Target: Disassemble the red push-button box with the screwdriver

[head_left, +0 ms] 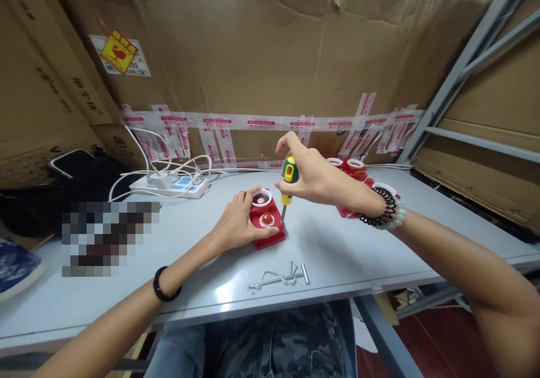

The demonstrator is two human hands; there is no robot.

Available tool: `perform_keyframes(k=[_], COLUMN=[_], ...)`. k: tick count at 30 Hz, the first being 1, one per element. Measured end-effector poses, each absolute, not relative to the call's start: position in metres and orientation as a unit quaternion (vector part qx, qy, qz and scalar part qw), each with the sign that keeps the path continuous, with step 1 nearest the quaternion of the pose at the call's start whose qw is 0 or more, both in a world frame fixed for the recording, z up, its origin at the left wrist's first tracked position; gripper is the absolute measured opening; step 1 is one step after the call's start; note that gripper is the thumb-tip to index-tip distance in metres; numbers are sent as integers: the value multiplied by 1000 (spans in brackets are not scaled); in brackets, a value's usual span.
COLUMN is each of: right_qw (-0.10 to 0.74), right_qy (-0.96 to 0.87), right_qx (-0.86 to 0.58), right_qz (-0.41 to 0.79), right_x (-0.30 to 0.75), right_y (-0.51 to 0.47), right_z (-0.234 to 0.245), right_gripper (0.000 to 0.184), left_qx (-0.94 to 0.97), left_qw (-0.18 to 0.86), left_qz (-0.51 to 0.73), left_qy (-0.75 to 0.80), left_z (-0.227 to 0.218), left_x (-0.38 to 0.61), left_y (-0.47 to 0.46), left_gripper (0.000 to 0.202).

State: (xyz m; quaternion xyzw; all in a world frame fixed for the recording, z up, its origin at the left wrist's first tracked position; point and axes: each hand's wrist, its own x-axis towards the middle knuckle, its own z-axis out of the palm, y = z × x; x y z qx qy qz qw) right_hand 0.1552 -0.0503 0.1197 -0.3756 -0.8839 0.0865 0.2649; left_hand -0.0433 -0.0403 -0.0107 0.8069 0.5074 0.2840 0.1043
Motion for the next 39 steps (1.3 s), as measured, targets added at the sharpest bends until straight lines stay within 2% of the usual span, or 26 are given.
perform_keyframes(k=[3,9,14,19,24,27,34,36,39], right_qw=[245,263,256,298,324,363,439,423,293], right_qy=[-892,-889,-891,-878,-859,-845,-821,-829,-875], right_qx=[-349,-357,-337,-349,-338,-329,-318,-339,-368], right_qz=[150,112,166,134,208,213,181,140,114], right_x=[156,155,155,154,157,159,162,163,162], right_y=[-48,-47,-45,-42,-41,-42,-51,-52,-49], right_z=[119,119,115,108,105,105,105,100,85], right_gripper=[48,34,42,34,43,44,31,21,10], left_qx=[803,805,805,805,805,803,797,799,803], left_qw=[107,109,105,109,110,109,115,112,106], left_qz=[282,276,280,286,283,287,282,281,286], left_qy=[513,514,512,508,509,511,522,520,512], left_z=[-10,-8,-8,-10,-12,-12,-9,-9,-11], left_x=[-43,-41,-42,-42,-44,-44,-43,-43,-44], left_y=[-41,-42,-42,-41,-39,-40,-42,-42,-41], left_gripper=[92,90,90,88,91,90,92,93,91])
